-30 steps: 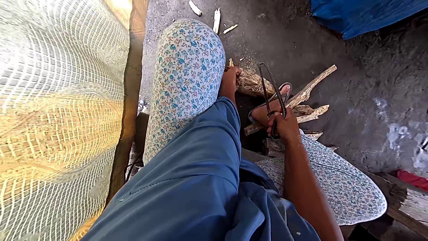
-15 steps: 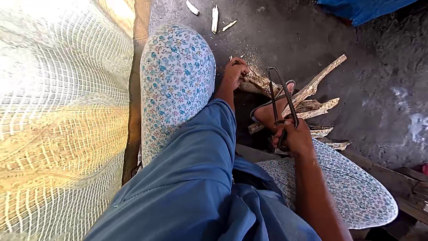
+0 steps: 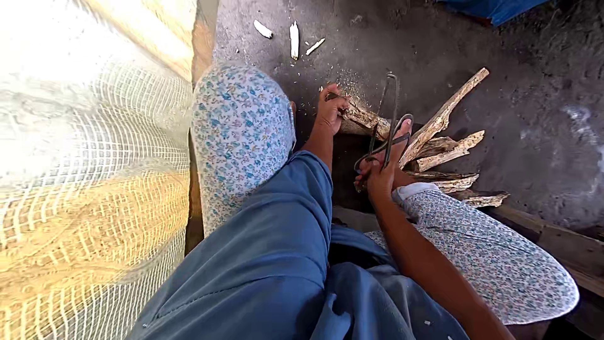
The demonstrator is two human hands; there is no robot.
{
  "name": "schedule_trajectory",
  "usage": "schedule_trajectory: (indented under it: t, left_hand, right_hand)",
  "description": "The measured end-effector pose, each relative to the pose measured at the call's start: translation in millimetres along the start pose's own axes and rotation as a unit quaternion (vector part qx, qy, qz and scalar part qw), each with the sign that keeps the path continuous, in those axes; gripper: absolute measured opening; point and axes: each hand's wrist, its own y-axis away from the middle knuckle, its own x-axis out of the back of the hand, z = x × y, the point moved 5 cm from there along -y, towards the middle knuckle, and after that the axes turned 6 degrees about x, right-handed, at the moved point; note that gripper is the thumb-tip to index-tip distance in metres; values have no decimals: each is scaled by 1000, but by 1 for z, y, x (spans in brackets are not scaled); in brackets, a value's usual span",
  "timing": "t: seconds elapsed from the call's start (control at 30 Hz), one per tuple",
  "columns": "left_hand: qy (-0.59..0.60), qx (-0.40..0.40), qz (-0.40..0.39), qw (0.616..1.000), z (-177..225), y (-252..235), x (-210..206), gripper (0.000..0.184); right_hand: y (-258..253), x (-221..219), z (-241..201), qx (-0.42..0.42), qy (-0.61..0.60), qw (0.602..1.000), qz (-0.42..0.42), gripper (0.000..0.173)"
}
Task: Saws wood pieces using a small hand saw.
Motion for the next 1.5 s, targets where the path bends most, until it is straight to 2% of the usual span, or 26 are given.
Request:
schedule_trajectory:
  t: [0.07,0.17,0.23,0.37,0.47,0.53,0.6,0.7,0.77,0.83,0.93,1.07,1.2,1.37,1.5]
  left_hand:
    - [70,0,30,997,-11,6,2,85]
    - [134,-17,91,987,-25,8,-4,84]
    - [134,-11,109,985,-30,9,-7,86]
    - [107,-1,80,991,-31,7,-21,84]
    - [93,-29,67,993,-27,6,-33,88]
    - [80,-56,104,990,-23,9,-37,80]
    - [84,-67,161,981,-19,14,-40,81]
    - [72,-43,239,967,-14,16,-38,84]
    - [-9,-9,273,962,-9,16,-34,87]
    - [-80,-17,295,952,-7,14,-27,75]
    - [-93,-65,302,946,-16,9,-15,40]
    - [-96,-97,263,955,-13,6,-30,36]
    - [-114,-62,297,946,-8,-2,-32,28]
    - [-146,24,365,919,-3,-14,-18,44]
    - [-148,49,394,906,-9,-18,-7,46]
  right_hand:
    - [4,-2,3,-9,-32,999,7,27]
    - [0,0,-5,-9,-20,1000,-14,29]
    - [-2,6,-11,-10,-5,999,-37,27]
    - [-6,26,-25,-38,6,998,-43,25]
    - [-7,33,-29,-62,-3,998,-23,23]
    - [-7,31,-29,-63,18,998,-18,26]
    - [-8,28,-28,-56,56,997,-23,31]
    - [-10,23,-28,-47,84,995,-27,34]
    - [-10,22,-28,-40,62,997,-39,33]
    - [-11,29,-30,-44,24,997,-65,30]
    - [-7,52,-37,-88,0,991,-97,27]
    - [-2,55,-45,-104,-21,992,-69,22]
    - [-6,45,-28,-60,2,997,-49,27]
    - [-6,4,-1,-17,26,999,-45,36]
    - [-11,3,0,-26,-7,998,-59,31]
